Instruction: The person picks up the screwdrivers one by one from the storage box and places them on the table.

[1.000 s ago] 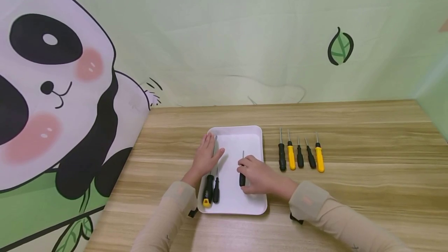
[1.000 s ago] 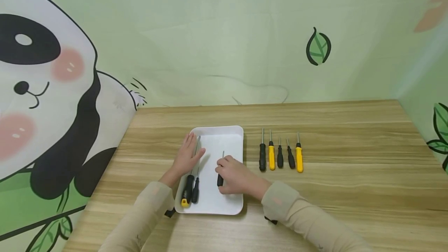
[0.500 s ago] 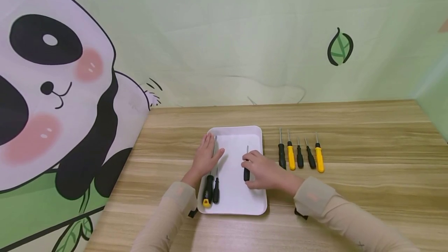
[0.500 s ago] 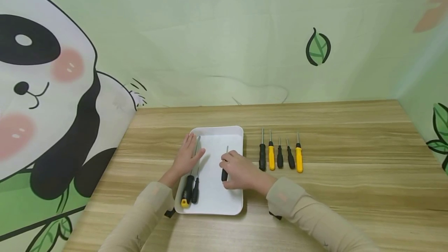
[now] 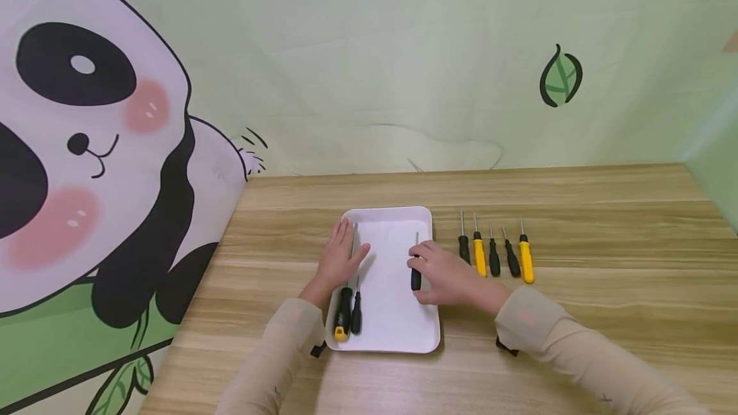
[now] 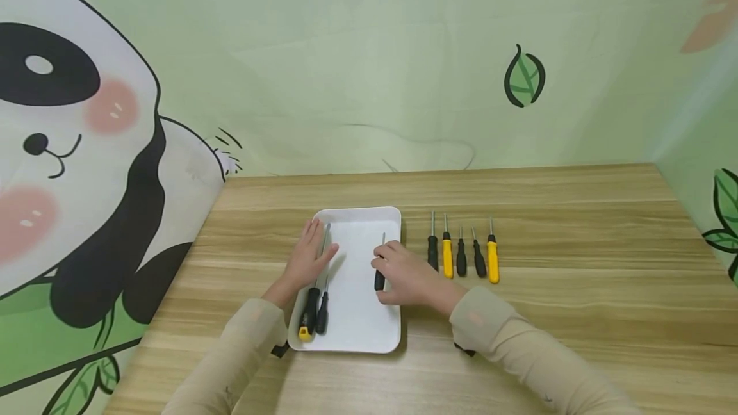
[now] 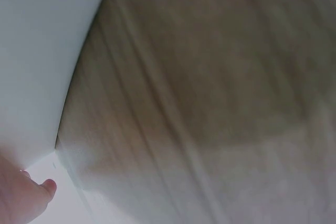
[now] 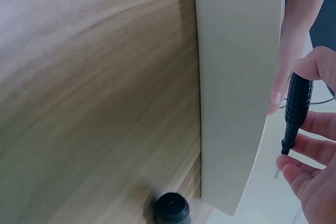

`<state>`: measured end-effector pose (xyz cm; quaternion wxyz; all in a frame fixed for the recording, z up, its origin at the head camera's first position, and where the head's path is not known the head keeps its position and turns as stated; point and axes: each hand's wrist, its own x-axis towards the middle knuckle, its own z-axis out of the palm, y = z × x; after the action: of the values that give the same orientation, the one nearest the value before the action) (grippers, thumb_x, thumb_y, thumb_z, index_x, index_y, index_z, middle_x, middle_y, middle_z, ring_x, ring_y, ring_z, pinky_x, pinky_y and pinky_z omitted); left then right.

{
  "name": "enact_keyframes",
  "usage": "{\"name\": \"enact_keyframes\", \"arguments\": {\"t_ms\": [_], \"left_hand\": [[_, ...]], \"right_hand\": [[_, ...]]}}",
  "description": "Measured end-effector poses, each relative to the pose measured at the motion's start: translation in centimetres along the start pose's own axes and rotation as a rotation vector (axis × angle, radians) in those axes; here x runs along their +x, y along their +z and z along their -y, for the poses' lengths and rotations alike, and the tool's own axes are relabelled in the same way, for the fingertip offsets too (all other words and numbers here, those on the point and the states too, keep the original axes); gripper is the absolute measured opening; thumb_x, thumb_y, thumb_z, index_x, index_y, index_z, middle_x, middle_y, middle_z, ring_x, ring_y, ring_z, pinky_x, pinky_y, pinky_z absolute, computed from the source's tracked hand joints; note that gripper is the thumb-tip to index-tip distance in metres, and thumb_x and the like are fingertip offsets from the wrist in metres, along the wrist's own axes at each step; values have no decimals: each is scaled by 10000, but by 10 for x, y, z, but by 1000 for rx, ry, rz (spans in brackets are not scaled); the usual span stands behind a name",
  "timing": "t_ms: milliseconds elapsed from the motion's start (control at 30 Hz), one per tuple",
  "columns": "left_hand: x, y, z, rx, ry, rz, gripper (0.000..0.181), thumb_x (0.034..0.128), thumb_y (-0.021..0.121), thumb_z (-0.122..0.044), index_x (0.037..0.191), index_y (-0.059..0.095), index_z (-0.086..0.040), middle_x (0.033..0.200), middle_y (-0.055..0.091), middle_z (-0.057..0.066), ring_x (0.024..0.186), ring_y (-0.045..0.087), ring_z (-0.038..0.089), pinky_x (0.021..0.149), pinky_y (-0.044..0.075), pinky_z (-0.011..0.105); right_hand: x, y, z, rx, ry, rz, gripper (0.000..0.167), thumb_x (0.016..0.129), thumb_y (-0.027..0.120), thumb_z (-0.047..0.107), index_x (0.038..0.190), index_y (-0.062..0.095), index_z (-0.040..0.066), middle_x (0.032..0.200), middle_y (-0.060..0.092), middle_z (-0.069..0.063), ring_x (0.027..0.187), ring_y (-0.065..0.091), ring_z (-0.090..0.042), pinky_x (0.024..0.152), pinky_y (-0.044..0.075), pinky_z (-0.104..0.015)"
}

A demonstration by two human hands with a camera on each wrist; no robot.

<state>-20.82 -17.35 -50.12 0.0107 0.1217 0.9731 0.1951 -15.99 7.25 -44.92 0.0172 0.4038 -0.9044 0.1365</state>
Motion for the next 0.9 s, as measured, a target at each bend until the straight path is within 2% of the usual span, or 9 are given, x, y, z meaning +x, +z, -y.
{"name": "enact_keyframes", "arguments": {"t_ms": [233,700,900], "left_hand": [[-1,0,0,-4,-2,6,709,913,374,-451,1390,174,34,1480,92,160,1367,75,302,1101,140,426],[-1,-2,-1,-1,4,1,703,914,379,-442,1387,180,37,1477,102,167,1366,82,308,1100,142,429],[-2,-1,-1,2,0,3,706,913,374,-450,1391,172,30,1479,94,156,1367,79,304,1101,139,426]], "right_hand": [[-5,-1,-8,-26,-14,-47,420,721,665,330,1028,608,49,1143,527,-94,1037,466,-214,837,483,-312],[-14,-10,-23,-66,-57,-100,433,707,689,314,1018,609,24,1123,549,-125,1041,485,-252,883,453,-348],[-18,-13,-26,-56,-14,-78,459,715,680,322,1053,598,22,1173,533,-140,1095,470,-276,902,446,-378]]}}
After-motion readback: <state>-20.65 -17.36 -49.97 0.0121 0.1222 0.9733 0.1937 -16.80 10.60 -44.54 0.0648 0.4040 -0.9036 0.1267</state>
